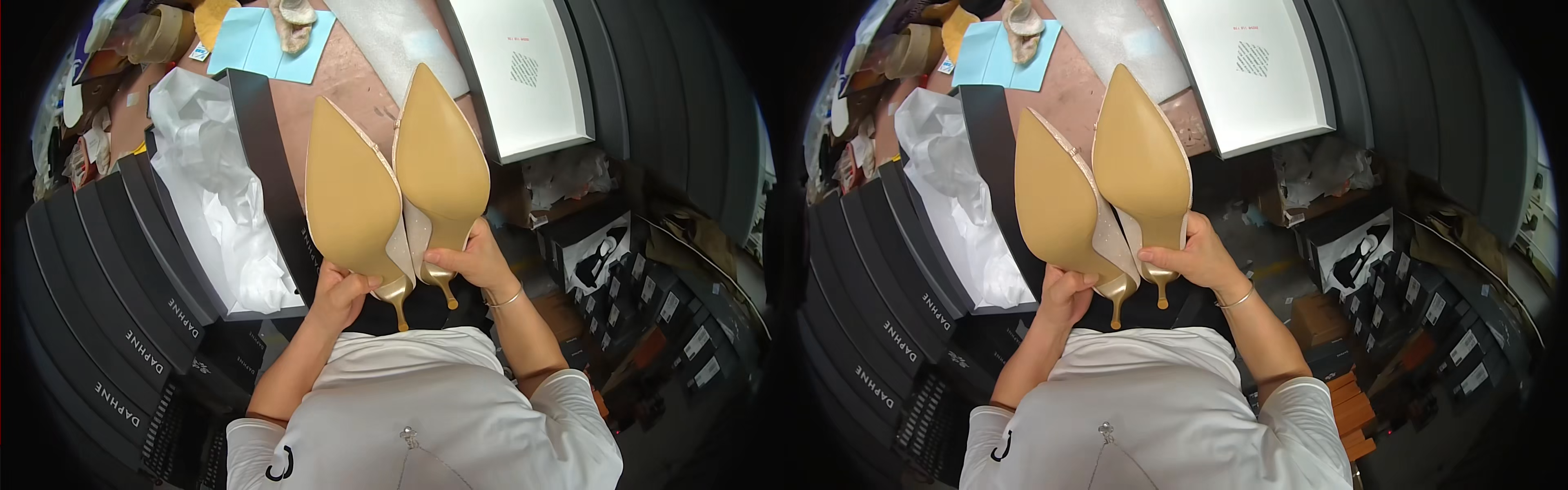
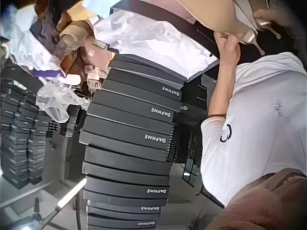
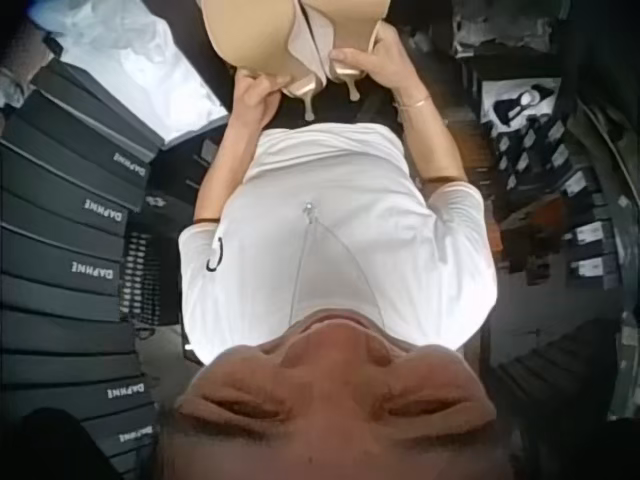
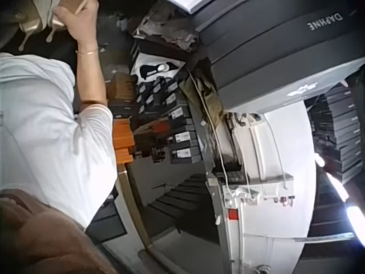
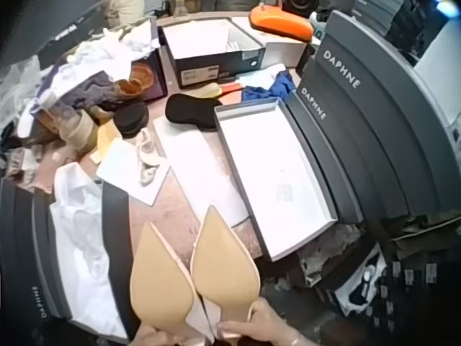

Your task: Inspecting manufactured shoes and packing them into boxes with protective tissue paper and foam inserts.

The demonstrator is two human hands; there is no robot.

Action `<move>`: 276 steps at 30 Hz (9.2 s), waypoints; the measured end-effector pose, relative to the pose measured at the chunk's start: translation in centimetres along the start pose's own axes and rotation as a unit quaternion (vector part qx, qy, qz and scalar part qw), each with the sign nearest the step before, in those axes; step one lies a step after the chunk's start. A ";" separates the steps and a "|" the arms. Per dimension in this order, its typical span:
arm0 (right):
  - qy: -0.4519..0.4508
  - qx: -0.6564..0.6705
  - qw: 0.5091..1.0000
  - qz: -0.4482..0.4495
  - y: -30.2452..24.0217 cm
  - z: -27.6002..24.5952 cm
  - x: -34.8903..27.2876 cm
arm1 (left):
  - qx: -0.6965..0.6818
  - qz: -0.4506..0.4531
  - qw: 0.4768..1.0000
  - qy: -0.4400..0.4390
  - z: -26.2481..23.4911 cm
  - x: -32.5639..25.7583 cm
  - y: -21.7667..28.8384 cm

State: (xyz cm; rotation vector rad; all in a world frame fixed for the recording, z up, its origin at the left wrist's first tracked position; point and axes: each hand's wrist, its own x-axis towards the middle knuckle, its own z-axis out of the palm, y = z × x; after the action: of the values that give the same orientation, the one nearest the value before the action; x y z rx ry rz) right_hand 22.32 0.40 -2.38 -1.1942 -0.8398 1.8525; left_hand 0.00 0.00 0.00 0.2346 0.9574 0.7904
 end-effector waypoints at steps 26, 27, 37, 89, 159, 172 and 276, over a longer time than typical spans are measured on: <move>0.010 0.003 0.990 -0.140 -1.4 4.8 -1.5 | 0.022 0.205 0.970 -0.125 0.4 -4.1 2.0; 0.001 0.007 0.991 -0.131 -1.6 5.4 -2.0 | 0.009 0.212 0.969 -0.128 -0.3 -4.5 1.6; -0.069 -0.022 0.994 -0.077 1.8 5.8 -4.4 | -0.038 0.173 0.980 -0.087 -4.9 -6.8 -1.6; -0.251 0.007 0.968 -0.024 1.1 11.7 -2.1 | -0.057 0.260 0.958 -0.111 -6.7 -9.4 3.9; -0.139 0.100 0.930 0.325 8.8 8.6 9.3 | -0.196 0.232 0.946 -0.113 -9.3 3.6 15.4; -0.142 0.099 0.933 0.317 8.7 8.5 9.1 | -0.231 0.238 0.942 -0.042 -9.6 5.1 15.0; -0.104 -0.069 0.989 -0.085 -16.1 13.1 8.4 | -0.012 0.271 0.915 -0.299 0.6 -6.1 15.6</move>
State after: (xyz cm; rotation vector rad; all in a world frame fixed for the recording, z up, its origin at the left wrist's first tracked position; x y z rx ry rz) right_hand 11.81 14.01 11.95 -0.9889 -1.1661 1.8223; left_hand -9.34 6.83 12.21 0.6992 0.2900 1.1465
